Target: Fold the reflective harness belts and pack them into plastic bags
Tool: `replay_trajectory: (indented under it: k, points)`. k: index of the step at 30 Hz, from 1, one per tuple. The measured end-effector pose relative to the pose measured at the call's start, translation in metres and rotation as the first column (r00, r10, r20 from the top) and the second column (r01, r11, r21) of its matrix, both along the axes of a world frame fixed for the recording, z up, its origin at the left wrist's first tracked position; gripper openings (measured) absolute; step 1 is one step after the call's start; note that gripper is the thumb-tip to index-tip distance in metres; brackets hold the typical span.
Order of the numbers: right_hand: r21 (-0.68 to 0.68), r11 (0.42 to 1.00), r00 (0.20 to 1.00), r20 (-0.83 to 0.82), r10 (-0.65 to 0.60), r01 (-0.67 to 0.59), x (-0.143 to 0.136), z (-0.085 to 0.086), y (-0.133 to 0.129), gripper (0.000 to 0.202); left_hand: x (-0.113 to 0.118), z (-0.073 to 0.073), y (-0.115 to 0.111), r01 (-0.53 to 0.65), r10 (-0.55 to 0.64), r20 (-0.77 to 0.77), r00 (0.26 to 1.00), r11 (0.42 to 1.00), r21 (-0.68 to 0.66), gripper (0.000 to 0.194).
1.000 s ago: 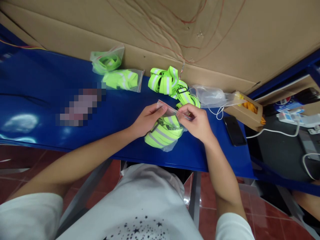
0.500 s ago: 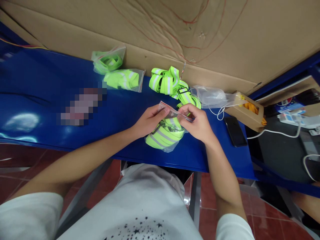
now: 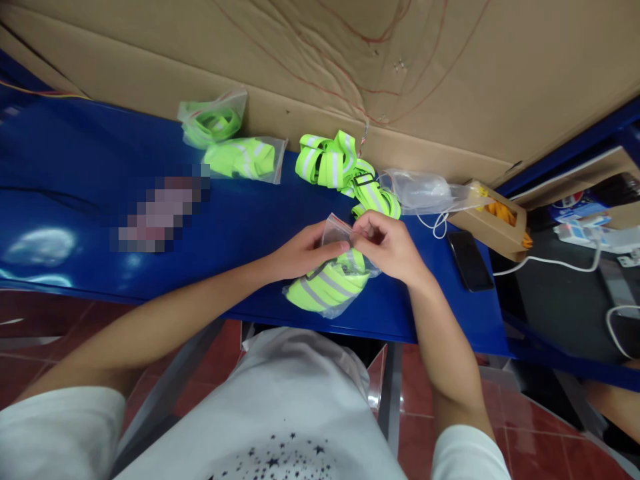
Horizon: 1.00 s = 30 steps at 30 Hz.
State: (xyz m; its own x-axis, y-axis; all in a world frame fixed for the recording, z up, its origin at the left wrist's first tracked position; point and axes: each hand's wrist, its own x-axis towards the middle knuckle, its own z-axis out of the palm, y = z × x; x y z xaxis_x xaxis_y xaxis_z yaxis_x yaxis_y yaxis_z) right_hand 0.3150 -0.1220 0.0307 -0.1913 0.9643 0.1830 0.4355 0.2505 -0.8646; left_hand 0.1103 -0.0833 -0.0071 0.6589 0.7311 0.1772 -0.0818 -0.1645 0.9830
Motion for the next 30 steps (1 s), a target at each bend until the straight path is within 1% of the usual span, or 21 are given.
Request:
replay_trajectory:
  k: [2, 6, 8, 12, 16, 20, 23, 26, 30]
  points:
    - [-0.02, 1.0, 1.0, 0.014, 0.018, -0.017, 0.0, 0.0, 0.0, 0.011, 0.0, -0.001, 0.0, 0.03, -0.031, -0.011, 0.999, 0.999, -0.011, 0.035]
    - [-0.059, 0.997, 0.997, 0.057, 0.055, -0.052, 0.0, -0.001, -0.002, 0.013, -0.001, 0.0, 0.0, 0.137, -0.141, -0.088, 0.986, 0.989, -0.046, 0.035]
    - [-0.064, 0.996, 0.996, 0.071, 0.061, -0.056, -0.001, -0.002, -0.001, 0.014, -0.001, 0.001, 0.0, 0.163, -0.169, -0.105, 0.98, 0.984, -0.066, 0.035]
    - [-0.084, 0.995, 0.995, 0.068, 0.067, -0.061, -0.003, -0.007, 0.001, 0.015, 0.001, 0.003, 0.0, 0.168, -0.18, -0.118, 0.977, 0.98, -0.103, 0.03]
    - [-0.084, 0.993, 0.993, 0.082, 0.09, -0.084, -0.005, -0.014, 0.004, 0.017, 0.002, 0.001, 0.0, 0.195, -0.219, -0.16, 0.963, 0.969, -0.15, 0.025]
    - [-0.06, 0.997, 0.996, 0.069, 0.059, -0.055, -0.009, -0.023, 0.006, 0.017, 0.003, -0.002, 0.001, 0.193, -0.217, -0.184, 0.959, 0.971, -0.141, 0.022]
    - [-0.041, 0.999, 0.996, 0.082, 0.032, -0.028, -0.013, -0.028, 0.007, 0.021, 0.003, -0.003, 0.003, 0.187, -0.212, -0.202, 0.956, 0.973, -0.133, 0.021]
    - [-0.045, 0.999, 0.999, 0.038, 0.03, -0.029, -0.015, -0.03, 0.007, 0.024, 0.003, -0.004, 0.003, 0.184, -0.211, -0.233, 0.949, 0.974, -0.132, 0.022]
    - [-0.071, 0.996, 0.999, -0.007, 0.047, -0.047, -0.016, -0.029, 0.006, 0.02, 0.003, -0.004, 0.001, 0.212, -0.234, -0.207, 0.95, 0.969, -0.127, 0.023]
